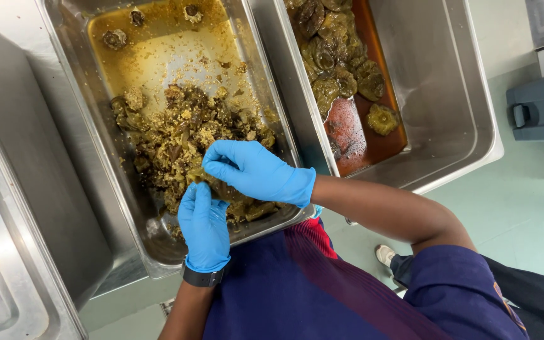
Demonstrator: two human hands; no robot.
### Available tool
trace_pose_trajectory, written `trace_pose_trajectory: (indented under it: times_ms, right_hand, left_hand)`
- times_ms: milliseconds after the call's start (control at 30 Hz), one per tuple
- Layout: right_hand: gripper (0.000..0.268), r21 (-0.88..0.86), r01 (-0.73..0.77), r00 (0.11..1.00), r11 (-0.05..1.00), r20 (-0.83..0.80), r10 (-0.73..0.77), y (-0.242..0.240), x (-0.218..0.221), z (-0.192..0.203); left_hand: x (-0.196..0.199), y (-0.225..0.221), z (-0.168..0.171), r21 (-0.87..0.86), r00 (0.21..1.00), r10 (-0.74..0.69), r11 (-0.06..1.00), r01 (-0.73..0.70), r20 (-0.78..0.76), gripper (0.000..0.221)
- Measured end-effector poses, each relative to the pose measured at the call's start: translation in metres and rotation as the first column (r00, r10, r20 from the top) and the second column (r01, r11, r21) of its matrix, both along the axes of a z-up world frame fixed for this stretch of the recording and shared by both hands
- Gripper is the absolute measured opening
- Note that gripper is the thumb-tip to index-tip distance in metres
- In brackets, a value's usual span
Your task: Inspecting and sorting stuffed food items between stainless steel containers in a production facility.
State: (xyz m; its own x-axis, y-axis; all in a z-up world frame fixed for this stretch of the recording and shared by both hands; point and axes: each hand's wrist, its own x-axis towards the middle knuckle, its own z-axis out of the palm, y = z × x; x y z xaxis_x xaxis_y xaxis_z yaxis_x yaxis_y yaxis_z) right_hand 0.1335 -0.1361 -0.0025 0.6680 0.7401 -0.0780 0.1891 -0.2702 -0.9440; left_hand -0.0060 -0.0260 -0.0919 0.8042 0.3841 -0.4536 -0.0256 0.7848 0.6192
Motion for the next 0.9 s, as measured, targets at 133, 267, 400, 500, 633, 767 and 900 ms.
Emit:
trace_pose_trajectory:
  times_ms: [133,267,400,500,633,767,900]
  right_hand:
    - [0.031,-0.113,-0.036,0.999,0.993,-0.027,0.033,0.001,0.002,0.012]
    - [0.026,-0.180,-0.110,0.994,0.977,-0.030,0.107,-0.001,0.002,0.001]
    - [0.018,-0.152,-0.089,0.987,0.984,0.117,0.108,-0.004,0.000,-0.007]
    - [0.015,-0.168,-0.072,0.972,0.983,0.210,0.107,-0.004,-0.001,0.003]
    - [0.013,-0.144,-0.037,0.932,0.989,0.351,0.087,-0.002,-0.004,0.008]
    - [0.014,-0.136,0.001,0.933,0.991,0.358,0.049,-0.001,-0.004,0.006]
    - [0.015,-0.109,0.016,0.967,0.994,0.255,0.013,-0.001,-0.001,0.008]
  left_hand:
    - [0.005,-0.002,0.009,0.025,0.999,-0.026,0.999,0.025,0.020,0.008]
    - [0.003,-0.003,0.000,0.021,1.000,-0.028,0.999,0.028,0.001,0.005]
    - [0.000,-0.002,-0.003,0.051,0.999,-0.045,0.998,0.044,0.019,0.007]
    - [0.003,-0.001,0.006,0.066,0.998,-0.056,0.996,0.055,0.019,0.009]
    - [0.004,0.000,0.008,0.058,0.999,-0.043,0.997,0.044,-0.006,0.010]
    - [0.006,0.002,0.013,0.039,0.999,-0.035,0.999,0.036,-0.034,0.013]
    - [0.003,0.004,0.002,0.054,0.999,-0.029,0.998,0.027,0.030,0.012]
